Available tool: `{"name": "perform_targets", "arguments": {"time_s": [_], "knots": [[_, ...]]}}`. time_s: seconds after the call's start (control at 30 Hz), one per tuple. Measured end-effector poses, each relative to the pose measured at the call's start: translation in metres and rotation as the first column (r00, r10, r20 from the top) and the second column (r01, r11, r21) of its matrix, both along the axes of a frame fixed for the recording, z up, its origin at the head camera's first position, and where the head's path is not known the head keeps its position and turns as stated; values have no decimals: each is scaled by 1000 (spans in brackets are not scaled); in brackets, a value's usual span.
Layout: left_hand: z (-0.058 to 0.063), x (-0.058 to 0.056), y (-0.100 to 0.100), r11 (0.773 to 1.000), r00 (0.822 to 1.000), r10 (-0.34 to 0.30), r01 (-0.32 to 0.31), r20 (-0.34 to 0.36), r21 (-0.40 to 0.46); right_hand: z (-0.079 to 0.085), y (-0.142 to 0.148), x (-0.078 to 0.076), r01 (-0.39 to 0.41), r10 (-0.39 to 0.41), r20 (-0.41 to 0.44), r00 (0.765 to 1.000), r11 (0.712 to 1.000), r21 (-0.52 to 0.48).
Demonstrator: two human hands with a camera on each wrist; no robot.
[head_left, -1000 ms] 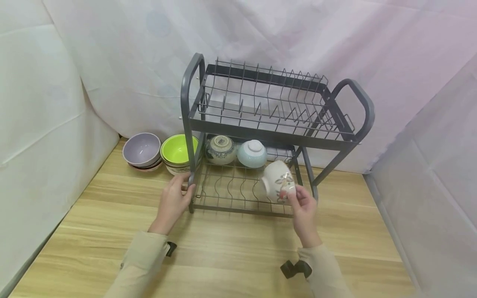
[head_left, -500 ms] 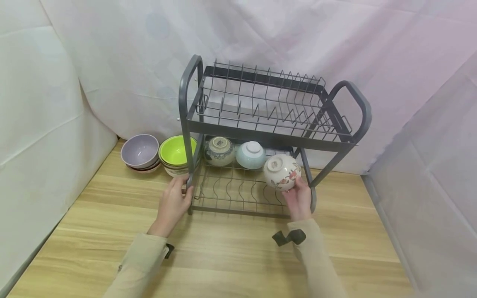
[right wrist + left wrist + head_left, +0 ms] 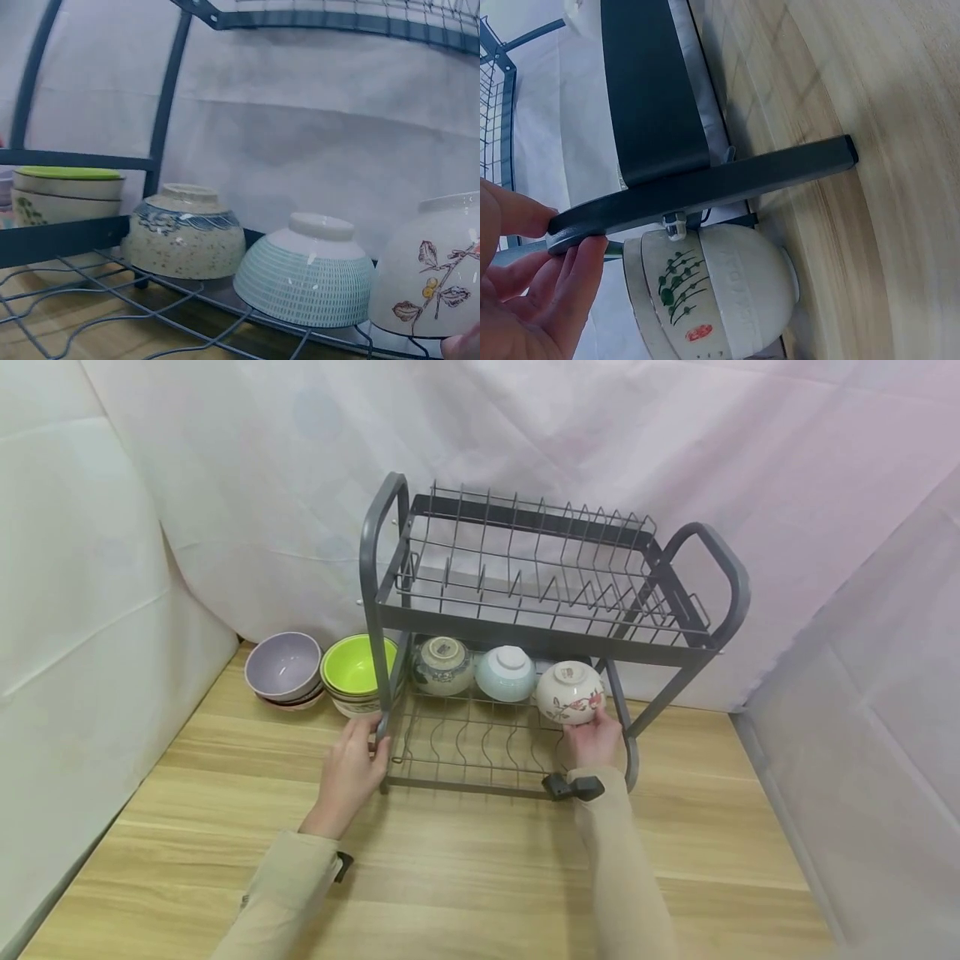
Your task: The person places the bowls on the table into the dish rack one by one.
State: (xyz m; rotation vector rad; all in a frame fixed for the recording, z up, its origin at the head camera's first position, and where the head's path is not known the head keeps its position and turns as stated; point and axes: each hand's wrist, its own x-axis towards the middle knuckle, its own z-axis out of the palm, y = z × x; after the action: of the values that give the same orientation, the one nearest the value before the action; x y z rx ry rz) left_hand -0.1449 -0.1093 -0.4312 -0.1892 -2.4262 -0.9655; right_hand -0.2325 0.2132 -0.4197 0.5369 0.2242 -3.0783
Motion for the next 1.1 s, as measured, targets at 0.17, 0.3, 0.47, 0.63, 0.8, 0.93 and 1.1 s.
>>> {"name": "perform_targets", "arguments": {"time_s": [0.17,0.3,0.47,0.63,0.8,0.93,1.1], "knots": [[1,0,1,1000,1000,-1,1,-9,-5,-3,2,-12,4,-4,41,999,1000,6],[2,1,1,1000,1000,-6,6,-8,-11,-7,3,-19,24,-23,97,995,1000,-9],[3,1,1,1000,1000,-8,8,-2,-8,-11,3,-26,54,-45,109,993,996,-78],[3,1,1,1000,1000,-6,6,-1,-13,-14,3,-34,73,-65,102,993,994,-85],[3,1,0,1000,1000,-5,5,1,-11,-15,4,-42,61,-55,92,994,996,-62],[3,1,0,1000,1000,-6,6,1,-9,-16,5,-49,47,-43,98,994,998,-37],[3,1,-1,1000,1000,-6,6,-9,-4,-17,4,-55,42,-40,101,994,999,-20]]}}
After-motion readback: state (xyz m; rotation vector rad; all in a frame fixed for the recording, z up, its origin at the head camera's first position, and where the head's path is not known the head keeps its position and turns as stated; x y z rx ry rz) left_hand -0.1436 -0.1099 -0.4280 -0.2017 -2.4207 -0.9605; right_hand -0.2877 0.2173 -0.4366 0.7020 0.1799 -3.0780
